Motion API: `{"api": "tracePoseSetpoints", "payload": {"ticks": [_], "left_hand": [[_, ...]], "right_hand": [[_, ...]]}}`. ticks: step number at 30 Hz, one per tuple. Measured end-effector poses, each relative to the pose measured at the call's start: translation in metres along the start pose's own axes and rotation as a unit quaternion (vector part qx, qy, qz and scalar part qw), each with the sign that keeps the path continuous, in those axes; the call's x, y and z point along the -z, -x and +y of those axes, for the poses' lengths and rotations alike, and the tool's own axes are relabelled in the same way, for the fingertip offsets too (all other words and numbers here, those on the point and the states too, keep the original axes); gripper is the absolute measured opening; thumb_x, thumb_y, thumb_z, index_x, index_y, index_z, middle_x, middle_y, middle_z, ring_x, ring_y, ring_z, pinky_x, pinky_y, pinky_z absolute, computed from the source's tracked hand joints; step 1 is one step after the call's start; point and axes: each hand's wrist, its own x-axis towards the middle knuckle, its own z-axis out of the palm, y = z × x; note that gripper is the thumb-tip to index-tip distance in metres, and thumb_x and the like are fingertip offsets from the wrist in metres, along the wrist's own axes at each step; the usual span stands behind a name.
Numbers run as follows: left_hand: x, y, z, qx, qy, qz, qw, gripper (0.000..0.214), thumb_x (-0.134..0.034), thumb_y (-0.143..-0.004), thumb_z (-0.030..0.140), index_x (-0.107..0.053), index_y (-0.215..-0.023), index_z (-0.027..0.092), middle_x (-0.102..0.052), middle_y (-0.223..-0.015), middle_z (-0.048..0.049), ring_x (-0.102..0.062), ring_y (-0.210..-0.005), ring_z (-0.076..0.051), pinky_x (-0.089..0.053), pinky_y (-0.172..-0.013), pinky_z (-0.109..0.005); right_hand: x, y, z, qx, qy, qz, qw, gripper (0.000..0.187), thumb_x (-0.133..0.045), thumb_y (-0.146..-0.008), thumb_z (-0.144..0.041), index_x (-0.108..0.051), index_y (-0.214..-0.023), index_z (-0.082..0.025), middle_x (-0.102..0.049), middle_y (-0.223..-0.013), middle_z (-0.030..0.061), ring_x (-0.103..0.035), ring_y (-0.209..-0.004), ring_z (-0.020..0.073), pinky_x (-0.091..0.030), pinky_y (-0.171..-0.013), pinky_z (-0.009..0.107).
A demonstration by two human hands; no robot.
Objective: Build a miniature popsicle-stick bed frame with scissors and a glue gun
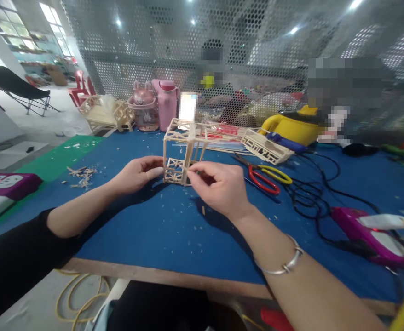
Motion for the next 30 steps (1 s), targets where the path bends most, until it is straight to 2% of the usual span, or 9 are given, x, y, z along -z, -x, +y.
{"api": "tracePoseSetpoints", "payload": {"ticks": [4,8,12,14,16,19,22,25,30], "left_hand": [[0.001,-0.001,-0.006,-0.011,-0.049,0.018,0.999,0.039,-0.055,-0.080,0.038,-0.060,-0.112,0.016,-0.067,-0.091,-0.0077,-0.061,-0.081,-0.017,-0.048,-0.077,-0.034],[0.010,-0.003,-0.010,0.001,-0.093,0.137,0.986,0.035,-0.053,-0.080,0.038,-0.058,-0.107,0.016,-0.057,-0.073,-0.0006,-0.055,-0.064,-0.012,-0.046,-0.065,-0.027],[0.017,-0.004,-0.009,0.006,-0.120,0.203,0.972,0.029,-0.057,-0.077,0.033,-0.057,-0.100,0.016,-0.052,-0.066,0.0028,-0.049,-0.057,-0.009,-0.041,-0.057,-0.024],[0.018,-0.004,-0.007,0.014,-0.123,0.215,0.969,0.027,-0.058,-0.076,0.033,-0.058,-0.097,0.016,-0.052,-0.066,0.0025,-0.047,-0.055,-0.009,-0.039,-0.054,-0.024],[0.018,-0.002,-0.005,0.022,-0.129,0.213,0.968,0.024,-0.058,-0.076,0.036,-0.059,-0.090,0.016,-0.053,-0.065,0.0018,-0.045,-0.052,-0.009,-0.037,-0.052,-0.024],[0.014,0.001,-0.002,0.021,-0.151,0.183,0.971,0.024,-0.057,-0.077,0.040,-0.060,-0.082,0.017,-0.054,-0.065,0.0005,-0.044,-0.053,-0.009,-0.036,-0.052,-0.025],[0.008,0.004,0.002,-0.007,-0.170,0.122,0.978,0.030,-0.057,-0.077,0.042,-0.061,-0.092,0.017,-0.058,-0.072,-0.0013,-0.050,-0.063,-0.011,-0.041,-0.060,-0.026],[0.003,0.006,0.006,-0.031,-0.178,0.098,0.979,0.035,-0.055,-0.078,0.044,-0.059,-0.099,0.016,-0.060,-0.078,-0.0025,-0.053,-0.070,-0.013,-0.043,-0.068,-0.027],[0.002,0.008,0.009,-0.029,-0.184,0.139,0.973,0.035,-0.051,-0.081,0.047,-0.060,-0.094,0.016,-0.056,-0.071,0.0000,-0.047,-0.062,-0.011,-0.038,-0.059,-0.024]], "right_hand": [[0.007,-0.004,0.009,-0.110,-0.056,0.074,0.990,0.014,-0.060,-0.079,-0.029,-0.068,-0.079,-0.018,-0.055,-0.051,-0.0036,-0.046,-0.044,0.0078,-0.037,-0.044,0.021],[0.003,-0.002,0.014,-0.145,-0.106,0.046,0.983,0.018,-0.056,-0.082,-0.033,-0.066,-0.082,-0.017,-0.051,-0.049,-0.0044,-0.045,-0.042,0.0080,-0.036,-0.044,0.021],[0.003,-0.003,0.012,-0.121,-0.090,-0.008,0.989,0.021,-0.053,-0.084,-0.034,-0.065,-0.083,-0.016,-0.054,-0.050,-0.0038,-0.047,-0.043,0.0080,-0.036,-0.046,0.021],[0.008,-0.006,0.014,-0.104,-0.076,-0.071,0.989,0.022,-0.052,-0.084,-0.034,-0.065,-0.082,-0.017,-0.056,-0.052,-0.0031,-0.048,-0.045,0.0078,-0.036,-0.049,0.021],[0.014,-0.009,0.019,-0.101,-0.066,-0.178,0.977,0.023,-0.051,-0.084,-0.035,-0.065,-0.079,-0.018,-0.059,-0.054,-0.0026,-0.049,-0.047,0.0078,-0.036,-0.050,0.021],[0.023,-0.012,0.031,-0.135,-0.045,-0.354,0.924,0.023,-0.052,-0.081,-0.035,-0.065,-0.074,-0.019,-0.062,-0.056,-0.0022,-0.051,-0.049,0.0085,-0.035,-0.050,0.021],[0.025,-0.012,0.040,-0.169,-0.031,-0.464,0.869,0.021,-0.053,-0.077,-0.035,-0.066,-0.072,-0.019,-0.063,-0.055,-0.0016,-0.051,-0.049,0.0094,-0.034,-0.049,0.021],[0.025,-0.011,0.044,-0.174,-0.032,-0.495,0.850,0.021,-0.054,-0.075,-0.036,-0.066,-0.070,-0.019,-0.063,-0.056,-0.0017,-0.051,-0.050,0.0096,-0.034,-0.049,0.021],[0.029,-0.011,0.052,-0.201,0.016,-0.444,0.873,0.020,-0.051,-0.074,-0.033,-0.066,-0.073,-0.019,-0.064,-0.059,-0.0007,-0.052,-0.051,0.0106,-0.035,-0.049,0.022]]}}
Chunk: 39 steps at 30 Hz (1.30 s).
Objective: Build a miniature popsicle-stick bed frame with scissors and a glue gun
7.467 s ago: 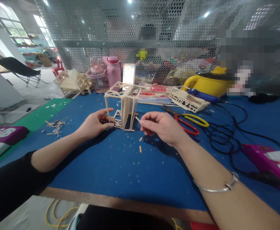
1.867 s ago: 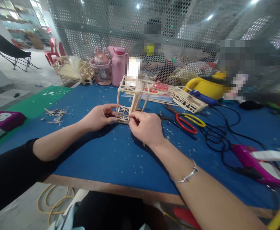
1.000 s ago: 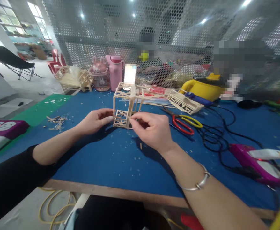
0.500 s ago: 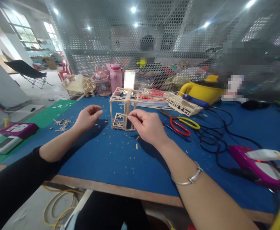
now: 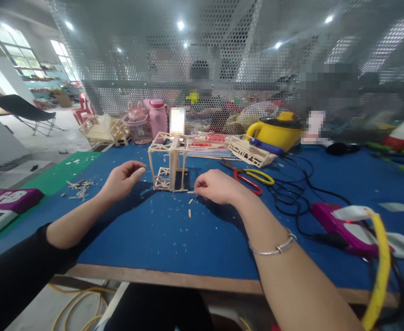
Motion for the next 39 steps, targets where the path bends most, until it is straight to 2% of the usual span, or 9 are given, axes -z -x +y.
{"api": "tracePoseSetpoints", "payload": {"ticks": [4,9,14,18,21,26,34,36,39], "left_hand": [[0.001,0.000,0.000,0.007,-0.005,0.011,1.000,0.032,-0.052,-0.080,0.046,-0.060,-0.086,0.016,-0.054,-0.067,0.0013,-0.045,-0.059,-0.010,-0.036,-0.056,-0.022],[0.002,0.007,0.010,-0.039,-0.050,0.068,0.996,0.029,-0.051,-0.080,0.042,-0.061,-0.075,0.015,-0.047,-0.057,0.0032,-0.038,-0.053,-0.009,-0.033,-0.052,-0.021],[-0.001,0.011,0.015,-0.049,-0.069,0.062,0.994,0.030,-0.049,-0.082,0.041,-0.062,-0.075,0.015,-0.048,-0.057,0.0031,-0.040,-0.054,-0.009,-0.034,-0.053,-0.021],[-0.001,0.009,0.010,-0.029,-0.063,0.053,0.996,0.034,-0.046,-0.083,0.044,-0.062,-0.076,0.015,-0.045,-0.055,0.0038,-0.038,-0.051,-0.009,-0.033,-0.051,-0.022],[0.000,0.008,0.008,-0.014,-0.062,0.053,0.997,0.036,-0.045,-0.083,0.047,-0.062,-0.076,0.016,-0.045,-0.054,0.0038,-0.040,-0.051,-0.010,-0.033,-0.050,-0.022],[-0.001,0.007,0.010,-0.009,-0.065,0.044,0.997,0.039,-0.043,-0.084,0.049,-0.063,-0.076,0.016,-0.045,-0.053,0.0039,-0.041,-0.051,-0.010,-0.034,-0.051,-0.022],[0.001,0.006,0.006,0.001,-0.046,0.059,0.997,0.038,-0.046,-0.083,0.047,-0.063,-0.074,0.015,-0.043,-0.052,0.0043,-0.037,-0.050,-0.009,-0.031,-0.050,-0.023],[0.001,0.006,0.006,-0.003,-0.033,0.053,0.998,0.035,-0.049,-0.081,0.046,-0.063,-0.076,0.015,-0.046,-0.055,0.0036,-0.040,-0.052,-0.009,-0.033,-0.051,-0.023],[-0.002,0.006,0.009,-0.017,0.006,0.036,0.999,0.033,-0.055,-0.079,0.043,-0.064,-0.093,0.015,-0.058,-0.070,-0.0007,-0.049,-0.061,-0.011,-0.040,-0.058,-0.025]], "right_hand": [[0.001,-0.002,0.009,0.003,0.004,-0.025,1.000,0.018,-0.053,-0.072,-0.030,-0.067,-0.072,-0.019,-0.066,-0.062,0.0003,-0.055,-0.054,0.0111,-0.036,-0.050,0.022],[-0.004,-0.006,0.013,-0.010,0.019,-0.018,1.000,0.019,-0.055,-0.072,-0.032,-0.068,-0.072,-0.019,-0.066,-0.063,0.0005,-0.054,-0.053,0.0110,-0.035,-0.049,0.022],[-0.002,-0.002,0.010,0.008,0.017,0.005,1.000,0.016,-0.060,-0.067,-0.028,-0.069,-0.078,-0.020,-0.065,-0.066,0.0004,-0.054,-0.057,0.0113,-0.035,-0.052,0.021],[-0.001,0.005,0.000,0.089,-0.052,-0.080,0.991,0.018,-0.064,-0.064,-0.029,-0.070,-0.080,-0.021,-0.060,-0.063,-0.0026,-0.051,-0.057,0.0102,-0.037,-0.052,0.020],[-0.006,0.005,-0.009,0.102,-0.054,-0.118,0.986,0.017,-0.067,-0.061,-0.026,-0.070,-0.077,-0.020,-0.056,-0.059,-0.0040,-0.047,-0.052,0.0086,-0.034,-0.048,0.019],[-0.016,0.000,-0.012,0.103,-0.028,-0.099,0.989,0.011,-0.063,-0.066,-0.029,-0.066,-0.065,-0.019,-0.058,-0.056,-0.0021,-0.047,-0.052,0.0102,-0.032,-0.047,0.021],[-0.008,0.000,-0.007,0.093,-0.043,-0.108,0.989,0.019,-0.055,-0.074,-0.033,-0.068,-0.073,-0.019,-0.065,-0.064,-0.0005,-0.053,-0.057,0.0119,-0.038,-0.053,0.022],[0.000,0.002,0.001,0.078,-0.063,-0.055,0.993,0.021,-0.055,-0.075,-0.036,-0.068,-0.078,-0.020,-0.067,-0.070,0.0003,-0.056,-0.061,0.0130,-0.040,-0.056,0.023],[0.014,0.003,0.022,0.016,-0.042,0.126,0.991,0.022,-0.055,-0.075,-0.039,-0.066,-0.077,-0.019,-0.067,-0.071,0.0030,-0.056,-0.062,0.0153,-0.041,-0.057,0.027]]}}
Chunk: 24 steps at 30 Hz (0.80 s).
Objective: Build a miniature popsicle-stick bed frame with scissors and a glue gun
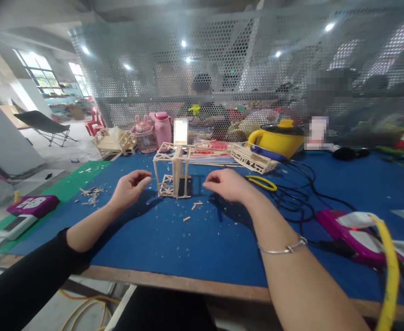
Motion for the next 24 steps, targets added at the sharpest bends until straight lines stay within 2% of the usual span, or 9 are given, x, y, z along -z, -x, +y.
{"api": "tracePoseSetpoints", "payload": {"ticks": [1,3,7,11,14,16,21,24], "left_hand": [[-0.002,0.000,0.002,0.000,0.020,-0.009,1.000,0.036,-0.056,-0.078,0.042,-0.063,-0.100,0.015,-0.061,-0.077,-0.0027,-0.052,-0.066,-0.013,-0.043,-0.062,-0.026],[-0.006,-0.002,0.005,0.010,0.058,-0.032,0.998,0.041,-0.058,-0.077,0.040,-0.061,-0.108,0.014,-0.065,-0.086,-0.0056,-0.057,-0.074,-0.015,-0.046,-0.069,-0.028],[-0.014,-0.006,0.010,0.033,0.051,-0.080,0.995,0.035,-0.060,-0.075,0.041,-0.068,-0.097,0.016,-0.069,-0.083,-0.0056,-0.058,-0.071,-0.016,-0.047,-0.070,-0.032],[-0.017,-0.015,0.017,0.030,0.015,-0.073,0.997,0.029,-0.060,-0.073,0.041,-0.072,-0.086,0.018,-0.068,-0.071,-0.0024,-0.056,-0.063,-0.014,-0.045,-0.064,-0.029],[-0.020,-0.025,0.025,0.048,0.074,-0.073,0.993,0.027,-0.061,-0.073,0.038,-0.070,-0.084,0.016,-0.068,-0.071,-0.0024,-0.056,-0.062,-0.012,-0.046,-0.063,-0.028],[-0.021,-0.031,0.029,0.072,0.121,-0.072,0.987,0.025,-0.061,-0.072,0.037,-0.070,-0.083,0.016,-0.068,-0.071,-0.0031,-0.056,-0.062,-0.012,-0.046,-0.062,-0.027],[-0.022,-0.039,0.032,0.114,0.194,-0.052,0.973,0.021,-0.064,-0.071,0.035,-0.069,-0.080,0.016,-0.067,-0.069,-0.0050,-0.056,-0.060,-0.012,-0.044,-0.055,-0.026],[-0.022,-0.042,0.029,0.125,0.218,-0.051,0.967,0.022,-0.065,-0.072,0.037,-0.069,-0.080,0.017,-0.065,-0.068,-0.0051,-0.054,-0.057,-0.011,-0.042,-0.053,-0.026]], "right_hand": [[0.003,-0.001,0.007,-0.017,0.016,0.053,0.998,0.022,-0.055,-0.075,-0.038,-0.065,-0.075,-0.020,-0.066,-0.070,0.0036,-0.056,-0.062,0.0159,-0.041,-0.057,0.028],[0.005,-0.005,0.019,-0.036,0.038,0.113,0.992,0.020,-0.055,-0.076,-0.037,-0.064,-0.073,-0.020,-0.066,-0.068,0.0041,-0.056,-0.061,0.0164,-0.040,-0.057,0.029],[-0.008,-0.011,0.024,-0.029,0.037,0.101,0.994,0.018,-0.056,-0.074,-0.034,-0.066,-0.074,-0.019,-0.065,-0.069,0.0043,-0.055,-0.062,0.0161,-0.040,-0.058,0.029],[-0.026,-0.012,0.004,0.013,-0.018,0.063,0.998,0.021,-0.057,-0.074,-0.033,-0.066,-0.086,-0.018,-0.063,-0.070,0.0020,-0.054,-0.063,0.0133,-0.040,-0.059,0.026],[-0.034,-0.011,-0.010,0.039,-0.084,0.051,0.994,0.030,-0.058,-0.075,-0.037,-0.062,-0.095,-0.016,-0.059,-0.068,-0.0011,-0.050,-0.060,0.0104,-0.039,-0.058,0.024],[-0.036,-0.011,-0.014,0.043,-0.109,0.055,0.992,0.031,-0.057,-0.075,-0.038,-0.062,-0.095,-0.015,-0.056,-0.067,-0.0020,-0.047,-0.058,0.0096,-0.037,-0.056,0.023],[-0.036,-0.013,-0.011,0.045,-0.142,0.087,0.985,0.028,-0.057,-0.076,-0.039,-0.064,-0.089,-0.016,-0.051,-0.063,-0.0029,-0.043,-0.055,0.0092,-0.036,-0.055,0.023],[-0.037,-0.007,-0.020,0.062,-0.126,0.183,0.973,0.026,-0.057,-0.077,-0.036,-0.062,-0.093,-0.017,-0.050,-0.061,-0.0031,-0.043,-0.054,0.0097,-0.037,-0.055,0.023]]}}
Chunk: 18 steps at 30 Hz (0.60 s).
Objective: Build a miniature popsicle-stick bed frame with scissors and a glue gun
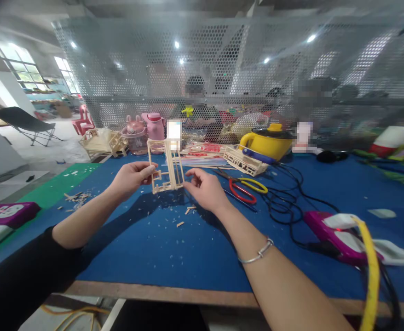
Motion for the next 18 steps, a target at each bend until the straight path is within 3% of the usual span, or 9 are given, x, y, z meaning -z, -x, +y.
{"api": "tracePoseSetpoints", "payload": {"ticks": [3,7,13,18], "left_hand": [[0.002,-0.002,-0.002,0.001,0.016,-0.002,1.000,0.022,-0.065,-0.072,0.038,-0.069,-0.076,0.017,-0.063,-0.064,-0.0042,-0.050,-0.053,-0.009,-0.042,-0.052,-0.026],[0.002,-0.002,-0.002,-0.002,0.029,-0.001,1.000,0.021,-0.065,-0.072,0.037,-0.068,-0.074,0.017,-0.062,-0.064,-0.0042,-0.048,-0.051,-0.009,-0.041,-0.052,-0.026],[0.000,0.002,0.001,-0.008,0.020,0.006,1.000,0.019,-0.065,-0.072,0.035,-0.068,-0.076,0.016,-0.062,-0.062,-0.0022,-0.045,-0.049,-0.008,-0.040,-0.051,-0.025],[0.001,0.003,0.000,-0.015,0.028,0.003,0.999,0.017,-0.063,-0.074,0.032,-0.068,-0.077,0.016,-0.063,-0.065,-0.0025,-0.045,-0.048,-0.007,-0.040,-0.051,-0.025]], "right_hand": [[-0.005,0.009,-0.019,0.081,0.029,0.039,0.996,0.022,-0.053,-0.081,-0.031,-0.064,-0.096,-0.019,-0.057,-0.068,-0.0001,-0.048,-0.058,0.0109,-0.041,-0.059,0.024],[-0.018,0.015,-0.038,0.169,0.056,-0.023,0.984,0.029,-0.045,-0.088,-0.027,-0.064,-0.108,-0.020,-0.066,-0.089,0.0051,-0.059,-0.074,0.0130,-0.046,-0.070,0.026],[-0.032,0.010,-0.038,0.170,0.104,-0.068,0.978,0.033,-0.040,-0.092,-0.025,-0.061,-0.117,-0.022,-0.065,-0.111,0.0055,-0.061,-0.097,0.0168,-0.047,-0.083,0.029],[-0.033,0.009,-0.040,0.163,0.143,-0.066,0.974,0.034,-0.040,-0.091,-0.022,-0.060,-0.119,-0.020,-0.067,-0.106,0.0071,-0.063,-0.091,0.0173,-0.048,-0.077,0.029]]}}
